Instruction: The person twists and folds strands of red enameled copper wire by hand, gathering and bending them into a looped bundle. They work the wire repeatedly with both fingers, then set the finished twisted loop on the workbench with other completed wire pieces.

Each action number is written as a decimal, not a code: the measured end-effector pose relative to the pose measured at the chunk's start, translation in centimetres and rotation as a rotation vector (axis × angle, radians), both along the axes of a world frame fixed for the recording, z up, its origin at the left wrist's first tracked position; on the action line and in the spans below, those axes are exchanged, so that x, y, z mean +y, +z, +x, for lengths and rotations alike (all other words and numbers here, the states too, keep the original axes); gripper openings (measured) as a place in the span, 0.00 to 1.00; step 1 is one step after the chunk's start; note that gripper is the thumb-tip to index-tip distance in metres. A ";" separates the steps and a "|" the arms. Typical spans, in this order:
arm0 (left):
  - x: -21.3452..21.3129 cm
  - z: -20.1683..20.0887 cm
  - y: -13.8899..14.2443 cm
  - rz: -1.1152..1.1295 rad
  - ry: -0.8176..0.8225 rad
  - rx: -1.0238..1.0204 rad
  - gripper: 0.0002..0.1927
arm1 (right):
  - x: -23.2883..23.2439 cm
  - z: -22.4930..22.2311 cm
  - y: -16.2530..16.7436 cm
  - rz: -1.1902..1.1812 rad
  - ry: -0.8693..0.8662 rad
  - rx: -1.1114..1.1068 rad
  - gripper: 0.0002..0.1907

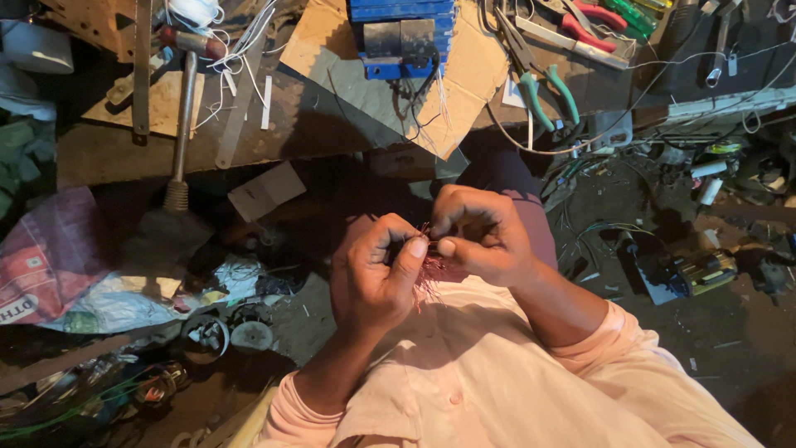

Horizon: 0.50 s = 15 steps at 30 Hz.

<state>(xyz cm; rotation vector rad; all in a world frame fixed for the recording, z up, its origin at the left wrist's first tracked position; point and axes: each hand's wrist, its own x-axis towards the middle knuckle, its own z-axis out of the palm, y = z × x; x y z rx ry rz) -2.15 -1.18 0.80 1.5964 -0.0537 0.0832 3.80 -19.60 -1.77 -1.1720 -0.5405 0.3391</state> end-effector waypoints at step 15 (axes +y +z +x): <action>-0.2 0.4 0.4 -0.042 -0.031 -0.071 0.07 | 0.1 0.2 1.3 -0.056 -0.109 -0.069 0.05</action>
